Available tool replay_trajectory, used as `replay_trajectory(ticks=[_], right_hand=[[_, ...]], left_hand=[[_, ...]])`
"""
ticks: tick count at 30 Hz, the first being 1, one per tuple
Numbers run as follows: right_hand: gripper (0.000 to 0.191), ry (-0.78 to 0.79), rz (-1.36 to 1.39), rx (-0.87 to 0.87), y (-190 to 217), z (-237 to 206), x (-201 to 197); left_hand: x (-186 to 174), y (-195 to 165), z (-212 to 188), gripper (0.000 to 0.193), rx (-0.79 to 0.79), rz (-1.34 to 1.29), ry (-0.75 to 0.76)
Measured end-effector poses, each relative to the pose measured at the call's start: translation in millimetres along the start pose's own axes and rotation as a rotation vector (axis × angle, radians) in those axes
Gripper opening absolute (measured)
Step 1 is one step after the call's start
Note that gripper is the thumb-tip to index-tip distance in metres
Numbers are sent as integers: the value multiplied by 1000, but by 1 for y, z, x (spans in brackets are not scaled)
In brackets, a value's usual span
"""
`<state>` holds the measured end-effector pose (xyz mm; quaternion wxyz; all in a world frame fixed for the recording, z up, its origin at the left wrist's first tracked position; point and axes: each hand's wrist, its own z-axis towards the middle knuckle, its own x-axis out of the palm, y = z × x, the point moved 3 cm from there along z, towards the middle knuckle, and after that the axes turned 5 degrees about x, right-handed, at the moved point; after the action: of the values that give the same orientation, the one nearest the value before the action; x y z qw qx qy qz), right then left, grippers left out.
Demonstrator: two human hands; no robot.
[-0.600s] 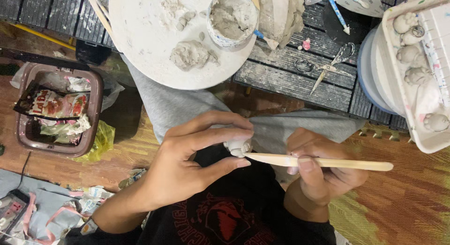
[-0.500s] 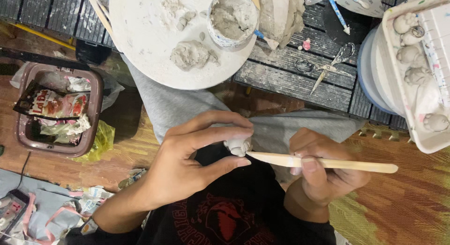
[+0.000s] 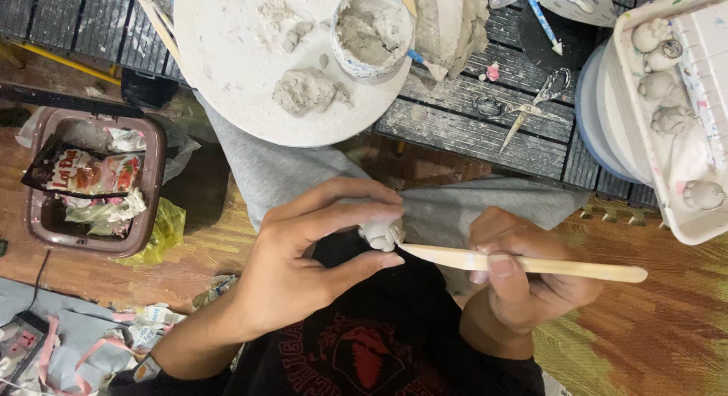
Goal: The person shapes a small piece of clay into a figurine using a wooden sculpting tool and their fingers. They repeatedly carve, smooth, and refine the surface of the clay object while seated at a cluttered workbench.
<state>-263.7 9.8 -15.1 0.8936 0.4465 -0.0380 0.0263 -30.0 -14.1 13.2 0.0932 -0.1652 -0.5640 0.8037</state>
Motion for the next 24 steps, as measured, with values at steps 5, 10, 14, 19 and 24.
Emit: replay_trajectory(ticks=[5,10,14,19,24], right_hand=[[9,0,2,-34,-16,-11,-3],[10,-25,19,-51,-15,-23,-14],[7,39,19,-69,-11,-14,-5],[6,61,-24,-20,-3,-11,-1],[6,-53,-116,-8,-5,-18,15]], left_hand=[[6,20,-2,41,-80,-212,-16],[12,25,-8,42,-46,-232,7],[8,22,-8,41,-36,-159,19],[5,18,-13,42,35,60,-13],[11,18,-13,42,71,219,-112]])
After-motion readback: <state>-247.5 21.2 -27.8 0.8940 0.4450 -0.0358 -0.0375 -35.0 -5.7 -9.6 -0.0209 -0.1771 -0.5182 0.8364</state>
